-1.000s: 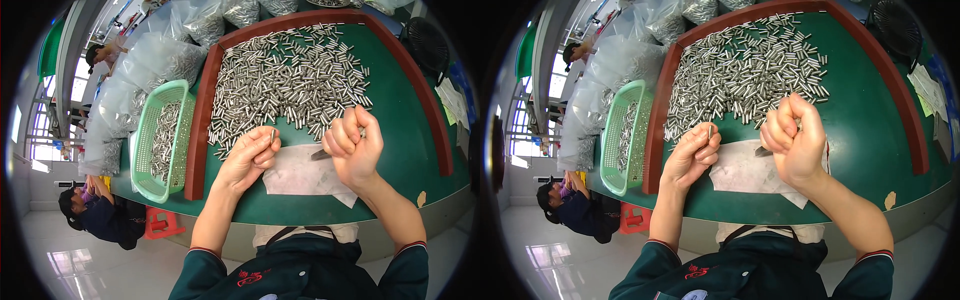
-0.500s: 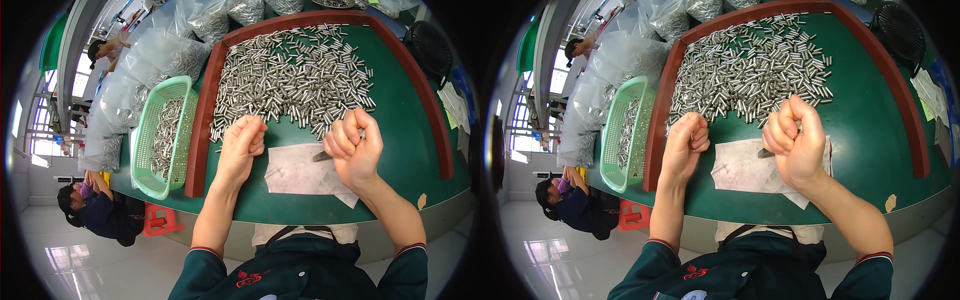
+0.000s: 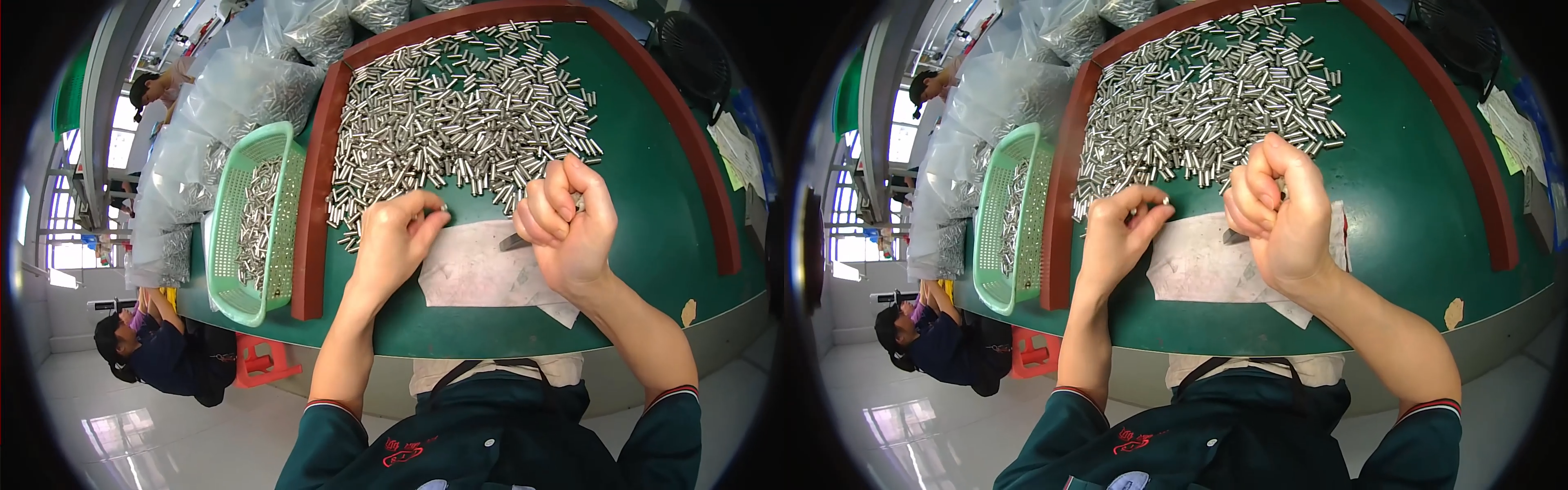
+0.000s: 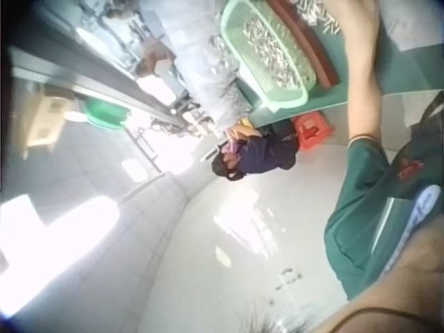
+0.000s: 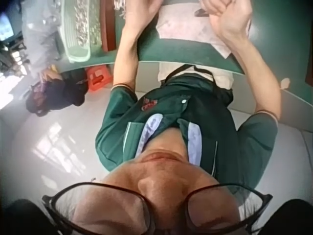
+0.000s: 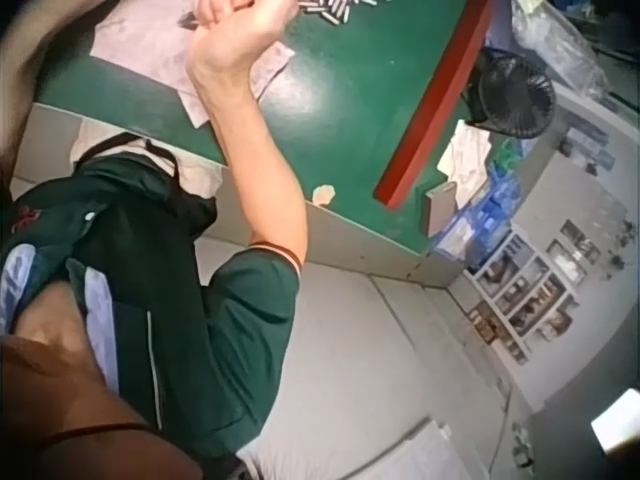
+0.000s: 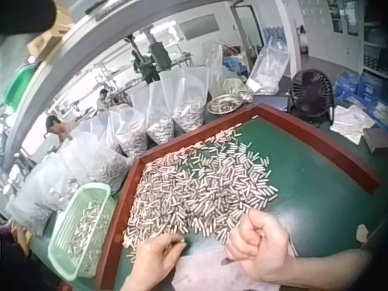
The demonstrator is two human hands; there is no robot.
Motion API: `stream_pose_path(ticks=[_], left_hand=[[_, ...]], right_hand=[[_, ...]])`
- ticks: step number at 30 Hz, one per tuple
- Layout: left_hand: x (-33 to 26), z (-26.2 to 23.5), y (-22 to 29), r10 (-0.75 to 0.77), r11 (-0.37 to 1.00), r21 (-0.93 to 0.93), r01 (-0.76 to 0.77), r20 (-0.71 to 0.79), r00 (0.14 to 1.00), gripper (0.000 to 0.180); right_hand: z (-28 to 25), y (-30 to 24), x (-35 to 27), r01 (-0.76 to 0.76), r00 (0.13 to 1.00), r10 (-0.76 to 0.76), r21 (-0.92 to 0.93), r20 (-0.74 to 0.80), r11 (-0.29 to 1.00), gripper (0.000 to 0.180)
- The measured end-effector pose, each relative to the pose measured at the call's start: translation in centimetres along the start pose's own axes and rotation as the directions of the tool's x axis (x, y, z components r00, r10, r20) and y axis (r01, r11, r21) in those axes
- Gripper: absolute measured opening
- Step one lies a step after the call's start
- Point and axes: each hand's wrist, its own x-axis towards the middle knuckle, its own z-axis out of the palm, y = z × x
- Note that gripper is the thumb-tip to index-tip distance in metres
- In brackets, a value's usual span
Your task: The recorder is picking up small cylindrical metal parts from a tray and using a small metal tool to inspect or deburr them before placing them in a basket.
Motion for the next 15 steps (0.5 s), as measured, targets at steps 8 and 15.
stream_pose_path(ticks=[8,15], left_hand=[[-1.5,0.6,2.3,-0.093,0.989,-0.080,0.125,0.324,0.941,0.014],[-1.8,1.2,2.3,-0.044,0.996,-0.069,0.064,0.255,0.966,0.012]], right_hand=[[-0.2,0.9,-0.2,-0.019,0.995,0.028,-0.092,0.100,0.996,0.039],[-0.5,1.5,-0.2,-0.005,0.993,0.020,-0.121,0.118,0.993,0.040]])
